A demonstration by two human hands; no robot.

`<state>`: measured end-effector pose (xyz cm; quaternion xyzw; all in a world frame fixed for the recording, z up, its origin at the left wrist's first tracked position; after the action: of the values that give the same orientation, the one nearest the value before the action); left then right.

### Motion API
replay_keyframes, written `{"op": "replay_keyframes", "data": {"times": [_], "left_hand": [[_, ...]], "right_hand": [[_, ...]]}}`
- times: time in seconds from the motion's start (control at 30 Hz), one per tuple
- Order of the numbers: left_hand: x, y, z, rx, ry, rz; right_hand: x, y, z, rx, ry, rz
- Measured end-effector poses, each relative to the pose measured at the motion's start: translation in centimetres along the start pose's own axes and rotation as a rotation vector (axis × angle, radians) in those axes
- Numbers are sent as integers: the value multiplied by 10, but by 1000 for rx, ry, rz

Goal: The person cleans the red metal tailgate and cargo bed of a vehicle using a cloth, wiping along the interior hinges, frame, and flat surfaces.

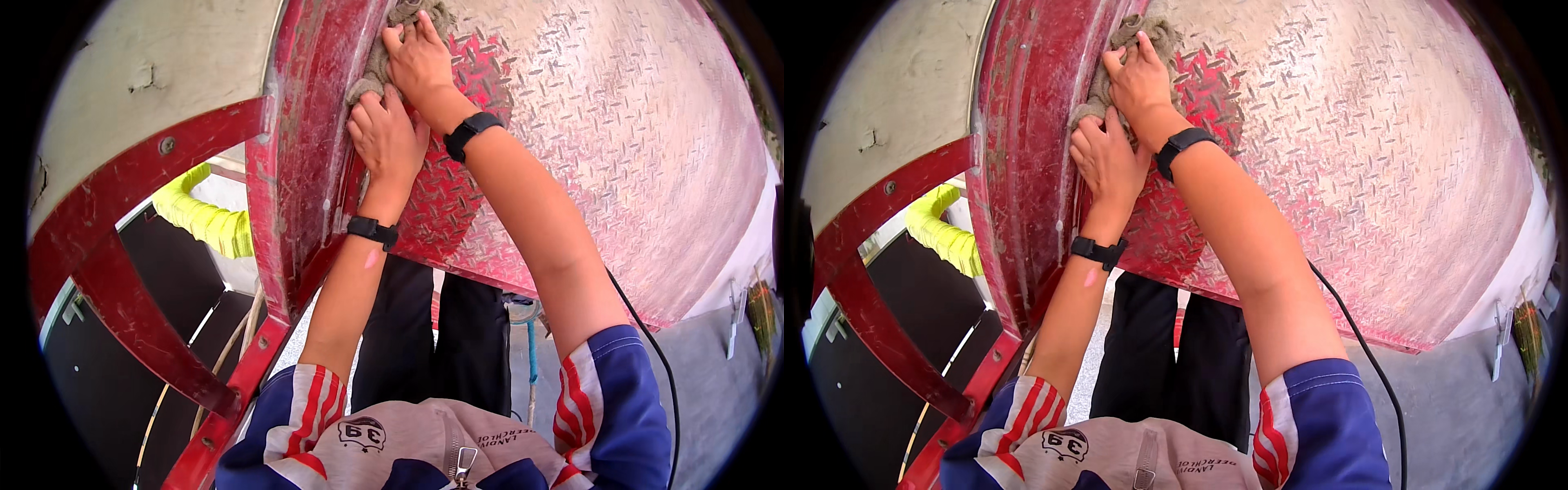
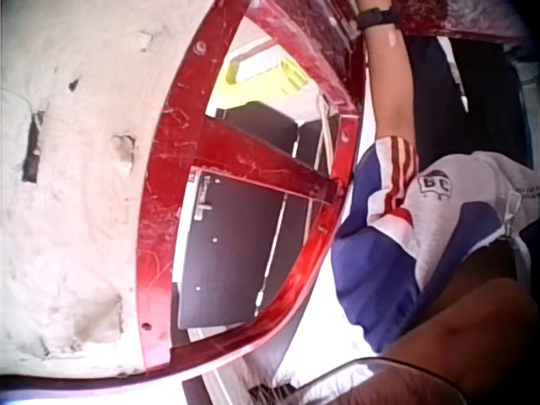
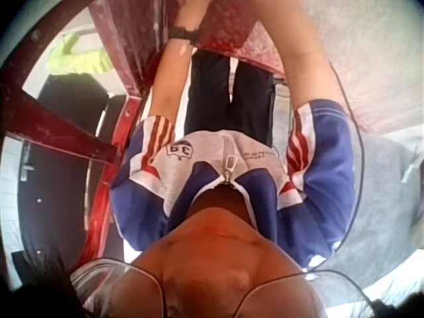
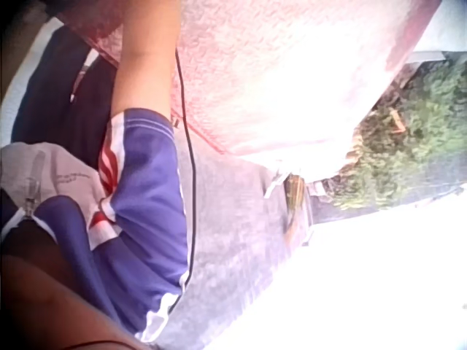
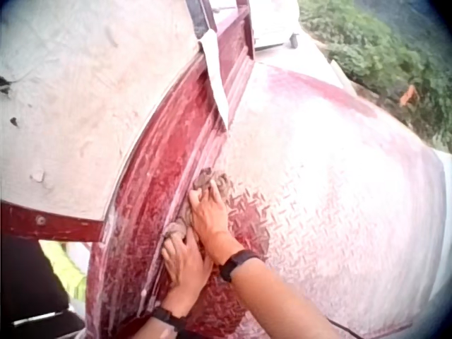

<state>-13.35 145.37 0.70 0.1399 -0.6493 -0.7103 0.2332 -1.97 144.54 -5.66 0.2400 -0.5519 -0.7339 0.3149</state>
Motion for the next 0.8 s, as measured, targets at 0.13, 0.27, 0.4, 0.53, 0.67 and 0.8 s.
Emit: {"op": "replay_keyframes", "data": {"times": [0.13,0.27,0.4,0.53,0.67,0.8], "left_hand": [[-3,-23,8,-104,-146,-371],[-10,-28,24,-13,-240,-432],[9,-21,29,-167,-206,-202],[64,-17,43,-401,-202,26],[131,-37,59,-503,-237,172],[182,-58,81,-568,-179,87]], "right_hand": [[-5,-16,-9,-62,5,-190],[6,-16,-16,-85,142,-292],[27,-15,-3,-100,330,-180],[81,-10,33,-101,484,7],[150,-25,82,-72,687,50],[184,-28,119,-171,725,50]]}}
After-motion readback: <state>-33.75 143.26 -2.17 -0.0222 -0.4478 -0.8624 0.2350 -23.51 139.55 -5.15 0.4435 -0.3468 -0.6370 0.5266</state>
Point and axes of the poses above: each hand's wrist, its own x-axis away from the middle knuckle, its own y-axis out of the back of the hand, z = x × y, the point moved 1 cm from there along -x, towards the middle knuckle, and after that the axes turned 13 degrees about -x, right-handed, at the moved point
